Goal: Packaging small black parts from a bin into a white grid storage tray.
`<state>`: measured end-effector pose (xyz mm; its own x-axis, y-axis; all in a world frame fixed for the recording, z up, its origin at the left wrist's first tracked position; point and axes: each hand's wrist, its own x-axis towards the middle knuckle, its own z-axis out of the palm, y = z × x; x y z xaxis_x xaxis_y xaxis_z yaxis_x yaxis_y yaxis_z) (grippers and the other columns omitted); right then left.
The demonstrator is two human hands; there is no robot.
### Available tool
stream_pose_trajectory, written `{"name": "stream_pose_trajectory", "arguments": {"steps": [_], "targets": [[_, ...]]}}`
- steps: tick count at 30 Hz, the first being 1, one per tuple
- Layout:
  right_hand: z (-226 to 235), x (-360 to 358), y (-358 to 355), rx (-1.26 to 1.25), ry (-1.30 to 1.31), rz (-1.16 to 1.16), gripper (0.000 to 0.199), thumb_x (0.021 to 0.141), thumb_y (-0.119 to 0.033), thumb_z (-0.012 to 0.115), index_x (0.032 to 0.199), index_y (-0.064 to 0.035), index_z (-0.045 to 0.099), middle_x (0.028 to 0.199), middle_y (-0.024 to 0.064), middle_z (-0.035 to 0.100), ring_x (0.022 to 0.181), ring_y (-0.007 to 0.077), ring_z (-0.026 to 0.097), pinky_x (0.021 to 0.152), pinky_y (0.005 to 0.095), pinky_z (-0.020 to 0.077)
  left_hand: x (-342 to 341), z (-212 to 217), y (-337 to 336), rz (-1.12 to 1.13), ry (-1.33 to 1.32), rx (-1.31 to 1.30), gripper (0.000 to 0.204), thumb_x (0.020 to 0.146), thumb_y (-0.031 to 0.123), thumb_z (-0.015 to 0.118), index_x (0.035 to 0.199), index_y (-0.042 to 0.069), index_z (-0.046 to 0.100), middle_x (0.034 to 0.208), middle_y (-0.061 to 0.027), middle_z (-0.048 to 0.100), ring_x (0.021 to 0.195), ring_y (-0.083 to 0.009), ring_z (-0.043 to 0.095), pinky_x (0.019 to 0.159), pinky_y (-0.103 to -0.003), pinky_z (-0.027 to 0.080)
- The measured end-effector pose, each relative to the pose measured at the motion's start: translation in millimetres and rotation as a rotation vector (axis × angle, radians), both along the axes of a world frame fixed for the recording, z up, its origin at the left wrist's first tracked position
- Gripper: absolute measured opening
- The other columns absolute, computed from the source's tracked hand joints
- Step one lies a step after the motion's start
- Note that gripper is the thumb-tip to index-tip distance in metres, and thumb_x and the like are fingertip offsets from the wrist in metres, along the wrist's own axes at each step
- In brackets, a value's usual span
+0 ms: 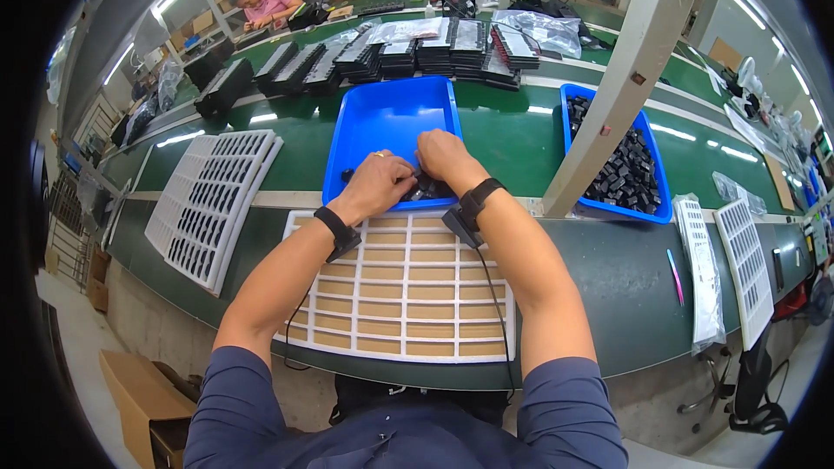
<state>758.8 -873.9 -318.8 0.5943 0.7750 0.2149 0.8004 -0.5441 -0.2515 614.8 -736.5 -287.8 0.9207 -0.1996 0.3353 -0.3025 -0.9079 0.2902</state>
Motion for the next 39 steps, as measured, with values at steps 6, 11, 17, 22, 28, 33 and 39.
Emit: {"name": "stream_pose_trajectory", "arguments": {"steps": [6, 11, 17, 22, 28, 33, 39], "targets": [[1, -9, -18, 0.205, -0.054, -0.051, 0.027, 0.101, -0.025, 0.064, 0.093, 0.0002, 0.071, 0.082, 0.0241, 0.072, 0.079, 0.0440, 0.071, 0.073, 0.0529, 0.0573, -37, 18, 8, -0.014, -0.235, -0.131, 0.015, 0.091, 0.013, 0.072, 0.079, 0.004, 0.075, 0.101, -0.0096, 0.077, 0.096, -0.0328, 0.069, 0.086, -0.044, 0.053], [65, -85, -38, 0.473, 0.425, -0.036, 0.026, 0.101, -0.025, 0.070, 0.098, 0.0011, 0.068, 0.072, 0.0196, 0.070, 0.067, 0.0440, 0.067, 0.066, 0.0525, 0.0536, -103, 18, 20, -0.025, -0.049, -0.310, 0.017, 0.093, 0.010, 0.072, 0.079, 0.001, 0.073, 0.106, -0.0103, 0.077, 0.092, -0.0308, 0.071, 0.082, -0.040, 0.056], [48, -139, -60, 0.311, 0.422, 0.104, 0.022, 0.098, -0.021, 0.073, 0.101, 0.0000, 0.067, 0.080, 0.0184, 0.068, 0.073, 0.0400, 0.065, 0.069, 0.0484, 0.0533, -112, -7, 27, -0.073, 0.031, -0.282, 0.015, 0.093, 0.009, 0.072, 0.081, -0.001, 0.073, 0.108, -0.0111, 0.075, 0.091, -0.0302, 0.071, 0.081, -0.039, 0.058], [21, -145, -61, 0.181, 0.018, 0.384, 0.016, 0.096, -0.016, 0.072, 0.102, -0.0016, 0.069, 0.092, 0.0212, 0.065, 0.089, 0.0387, 0.064, 0.078, 0.0482, 0.0535, -115, -22, 29, -0.097, 0.006, -0.231, 0.006, 0.091, 0.004, 0.069, 0.087, 0.001, 0.073, 0.104, -0.0113, 0.073, 0.091, -0.0312, 0.072, 0.081, -0.040, 0.058], [41, -184, -83, -0.036, 0.215, 0.279, 0.018, 0.095, -0.016, 0.071, 0.103, 0.0000, 0.068, 0.091, 0.0239, 0.067, 0.092, 0.0427, 0.064, 0.082, 0.0503, 0.0536, -144, -5, 3, -0.157, 0.194, -0.149, 0.006, 0.087, 0.006, 0.068, 0.089, 0.004, 0.073, 0.103, -0.0101, 0.072, 0.091, -0.0323, 0.071, 0.080, -0.043, 0.058], [54, -200, -82, 0.017, 0.270, 0.223, 0.021, 0.095, -0.015, 0.072, 0.108, 0.0015, 0.068, 0.093, 0.0243, 0.068, 0.094, 0.0429, 0.065, 0.081, 0.0509, 0.0539, -147, 6, 11, -0.168, 0.059, -0.240, 0.006, 0.087, 0.007, 0.068, 0.090, 0.003, 0.072, 0.104, -0.0101, 0.070, 0.092, -0.0330, 0.070, 0.080, -0.044, 0.058], [43, -209, -88, 0.096, 0.295, 0.162, 0.022, 0.095, -0.014, 0.072, 0.110, 0.0011, 0.067, 0.094, 0.0243, 0.069, 0.095, 0.0427, 0.066, 0.081, 0.0504, 0.0543, -140, -14, 14, -0.245, -0.041, -0.162, 0.004, 0.091, 0.005, 0.064, 0.089, 0.004, 0.067, 0.100, -0.0128, 0.065, 0.092, -0.0365, 0.068, 0.079, -0.045, 0.057]]}}
